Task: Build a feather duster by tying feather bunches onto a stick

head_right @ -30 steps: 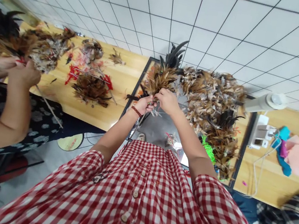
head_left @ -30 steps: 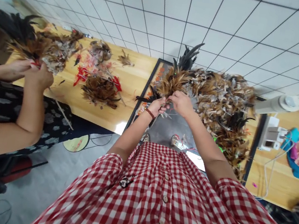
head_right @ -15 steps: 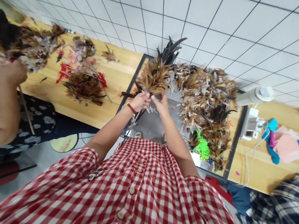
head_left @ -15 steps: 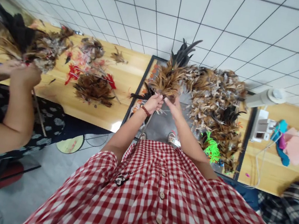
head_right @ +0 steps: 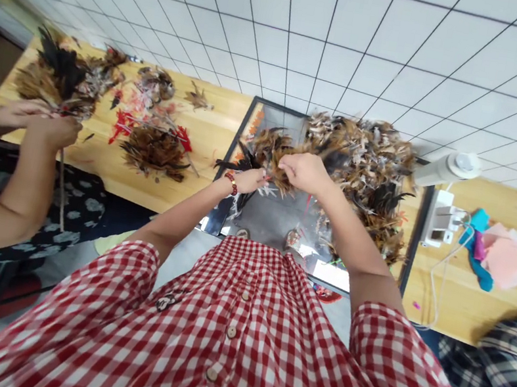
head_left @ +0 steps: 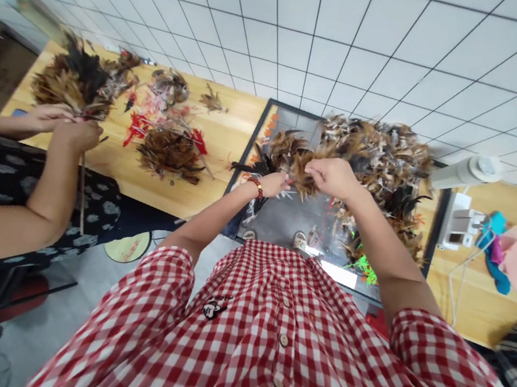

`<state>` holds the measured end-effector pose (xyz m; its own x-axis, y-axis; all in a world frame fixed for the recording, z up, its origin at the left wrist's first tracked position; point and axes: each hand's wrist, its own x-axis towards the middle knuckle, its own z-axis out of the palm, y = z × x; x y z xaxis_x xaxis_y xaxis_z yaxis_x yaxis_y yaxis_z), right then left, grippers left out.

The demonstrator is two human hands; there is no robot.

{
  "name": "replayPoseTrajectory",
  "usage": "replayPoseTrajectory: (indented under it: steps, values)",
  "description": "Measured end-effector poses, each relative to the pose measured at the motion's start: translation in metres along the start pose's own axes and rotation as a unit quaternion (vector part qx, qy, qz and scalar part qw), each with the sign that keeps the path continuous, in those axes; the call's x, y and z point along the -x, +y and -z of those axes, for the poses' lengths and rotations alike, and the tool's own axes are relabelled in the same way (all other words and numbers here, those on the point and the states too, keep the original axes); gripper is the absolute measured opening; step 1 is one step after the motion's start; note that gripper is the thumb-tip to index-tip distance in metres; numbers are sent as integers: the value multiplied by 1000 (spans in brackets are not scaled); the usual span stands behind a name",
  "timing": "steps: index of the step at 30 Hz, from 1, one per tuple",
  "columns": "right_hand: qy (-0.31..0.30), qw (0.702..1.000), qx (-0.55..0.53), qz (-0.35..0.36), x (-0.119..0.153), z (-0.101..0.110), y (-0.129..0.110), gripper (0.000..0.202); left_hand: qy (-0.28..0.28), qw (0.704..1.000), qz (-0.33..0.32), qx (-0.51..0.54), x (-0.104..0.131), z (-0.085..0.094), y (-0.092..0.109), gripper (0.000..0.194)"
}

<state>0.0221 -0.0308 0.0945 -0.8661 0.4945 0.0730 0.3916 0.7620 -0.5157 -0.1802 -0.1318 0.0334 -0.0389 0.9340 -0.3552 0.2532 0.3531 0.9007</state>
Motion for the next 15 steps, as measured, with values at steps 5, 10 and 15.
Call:
replayPoseTrajectory:
  steps: [5,10,15]
  values:
    - [-71,995,60,30,-24,-1,35,31,-198,881,-93,-420,32,-7,15,11]
    - [-139,986,-37,-87,-18,-49,71,30,-226,777,-192,-555,58,-16,16,22]
    - [-170,931,-216,-242,8,-92,51,29,-236,753,-247,-562,70,-13,17,34]
